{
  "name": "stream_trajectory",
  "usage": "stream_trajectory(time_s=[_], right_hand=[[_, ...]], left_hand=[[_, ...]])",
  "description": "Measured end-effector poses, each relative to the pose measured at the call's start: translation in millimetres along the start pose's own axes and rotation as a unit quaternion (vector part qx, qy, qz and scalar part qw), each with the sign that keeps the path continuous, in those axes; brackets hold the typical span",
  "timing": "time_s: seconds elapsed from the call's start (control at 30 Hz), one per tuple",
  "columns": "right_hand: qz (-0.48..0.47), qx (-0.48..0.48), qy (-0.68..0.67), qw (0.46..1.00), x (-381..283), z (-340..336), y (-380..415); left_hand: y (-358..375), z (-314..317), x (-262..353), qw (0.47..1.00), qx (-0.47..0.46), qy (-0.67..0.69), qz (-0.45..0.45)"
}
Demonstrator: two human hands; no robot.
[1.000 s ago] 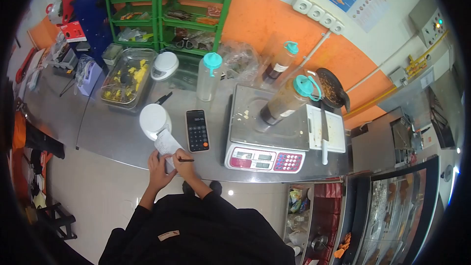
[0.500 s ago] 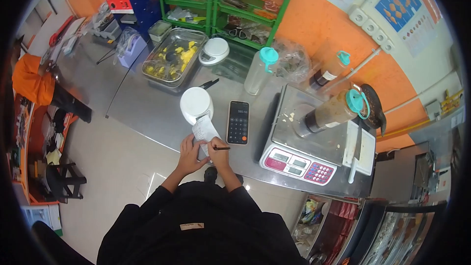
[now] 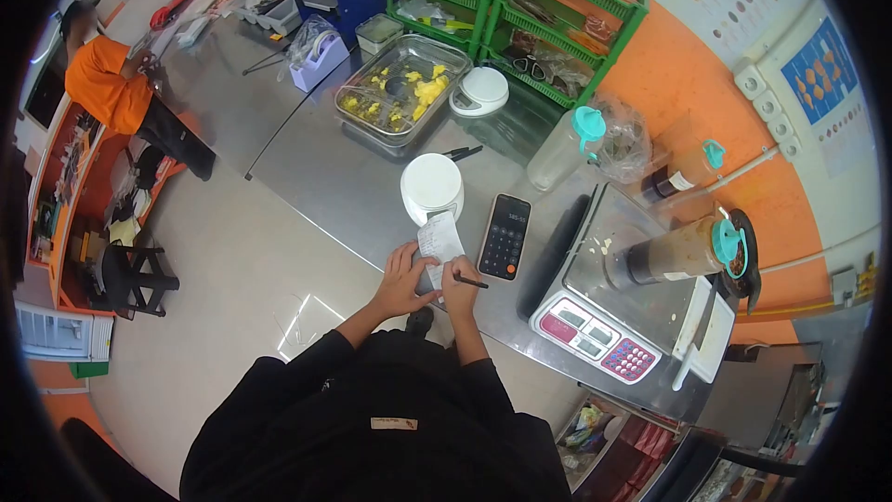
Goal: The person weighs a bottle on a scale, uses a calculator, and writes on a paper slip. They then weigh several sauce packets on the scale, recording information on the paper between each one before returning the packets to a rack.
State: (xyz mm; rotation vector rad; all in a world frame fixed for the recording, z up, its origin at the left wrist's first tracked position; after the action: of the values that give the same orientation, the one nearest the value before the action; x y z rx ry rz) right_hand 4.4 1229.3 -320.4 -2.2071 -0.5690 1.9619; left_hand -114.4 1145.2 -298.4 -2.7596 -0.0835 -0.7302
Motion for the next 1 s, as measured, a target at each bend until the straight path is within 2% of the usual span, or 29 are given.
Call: stream_trajectory(time_s=[0.17, 0.27, 0.37, 0.57, 0.77, 0.87, 1.0], right_hand=[[-0.01, 0.011, -0.024, 1.0, 2.1, 1.4, 1.5], [0.029, 0.002, 0.013, 1.0, -0.6, -1.2, 1.3], [-0.008, 0.022, 0.001, 1.0, -5.0, -2.6, 0.8], [-0.023, 0.02, -0.006, 1.0, -2.6, -1.1, 0.2], [0.008, 0.005, 0.026, 1.0, -3.1, -1.7, 1.9], [-0.014, 0.039, -0.005, 0.999, -5.2, -3.7, -0.5], [-0.013, 0.027, 0.008, 1.0, -1.8, -2.5, 0.3]], left_hand=[[0.3, 1.2, -1.5, 1.0, -0.005, 0.01, -0.003], [0.8, -0.9, -0.3, 1.0, 0.01, 0.008, 0.0], [-0.3, -2.7, 0.9, 1.0, 0.004, 0.01, -0.005], [0.7, -0.3, -0.4, 1.0, 0.007, 0.003, 0.001], [0.4, -1.7, 0.7, 1.0, 0.007, 0.005, 0.0], [0.3, -2.4, 0.8, 1.0, 0.002, 0.004, -0.004], [1.9, 1.7, -2.0, 1.0, -0.003, 0.002, -0.008]])
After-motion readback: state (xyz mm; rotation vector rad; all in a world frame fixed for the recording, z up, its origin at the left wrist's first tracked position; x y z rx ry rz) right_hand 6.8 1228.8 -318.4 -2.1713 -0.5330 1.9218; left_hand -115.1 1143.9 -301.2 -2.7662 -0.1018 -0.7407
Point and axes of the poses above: each hand's wrist, its own y-axis away from the middle knuckle, its own z-axis out of the palm, x = y × z, the point moved 5 cm from there along -y, towards the middle knuckle, and after that the axes turned 8 degrees about -y, right-handed, at the moved point
